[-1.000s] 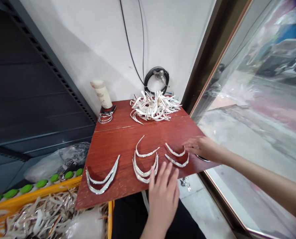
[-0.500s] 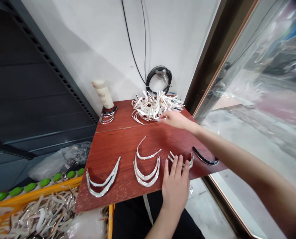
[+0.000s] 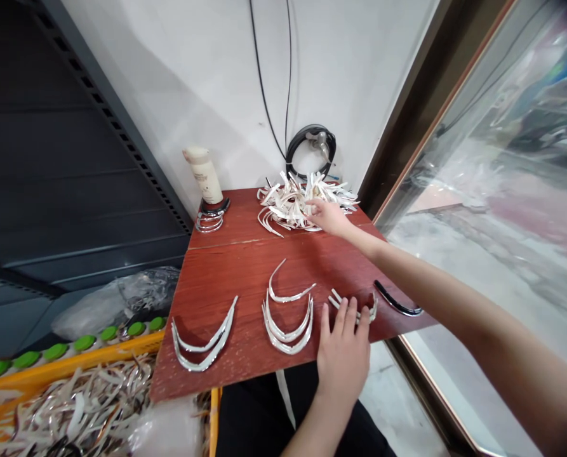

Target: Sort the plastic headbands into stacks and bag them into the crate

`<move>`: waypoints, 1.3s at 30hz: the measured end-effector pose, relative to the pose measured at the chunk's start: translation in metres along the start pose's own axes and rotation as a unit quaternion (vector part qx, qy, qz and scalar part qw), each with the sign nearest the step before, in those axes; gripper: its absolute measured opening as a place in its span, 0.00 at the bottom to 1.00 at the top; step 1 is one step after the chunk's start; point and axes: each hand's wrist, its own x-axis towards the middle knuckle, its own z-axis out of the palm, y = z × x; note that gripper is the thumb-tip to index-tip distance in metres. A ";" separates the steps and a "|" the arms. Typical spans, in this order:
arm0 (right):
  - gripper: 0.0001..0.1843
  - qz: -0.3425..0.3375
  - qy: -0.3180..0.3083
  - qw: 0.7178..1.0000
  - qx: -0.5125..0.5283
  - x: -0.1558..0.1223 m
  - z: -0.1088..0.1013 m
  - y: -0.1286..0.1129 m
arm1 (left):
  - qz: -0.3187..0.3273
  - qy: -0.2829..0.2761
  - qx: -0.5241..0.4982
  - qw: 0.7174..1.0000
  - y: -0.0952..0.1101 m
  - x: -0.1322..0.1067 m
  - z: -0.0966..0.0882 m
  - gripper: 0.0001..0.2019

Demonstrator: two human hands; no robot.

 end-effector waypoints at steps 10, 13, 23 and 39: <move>0.10 0.008 -0.048 0.998 0.043 0.009 -0.007 0.000 | -0.016 -0.004 -0.004 1.000 0.002 0.001 -0.003 0.23; 0.14 0.006 -0.029 0.999 0.046 0.015 -0.008 -0.005 | -0.014 -0.009 -0.001 1.000 0.001 0.001 -0.004 0.23; 0.16 -0.005 0.002 1.000 0.027 0.008 0.000 0.003 | -0.010 0.001 0.001 1.000 0.001 0.000 -0.002 0.23; 0.18 -0.088 0.043 0.994 -0.039 -0.012 0.013 0.003 | -0.010 -0.003 0.008 1.000 0.002 0.000 -0.004 0.23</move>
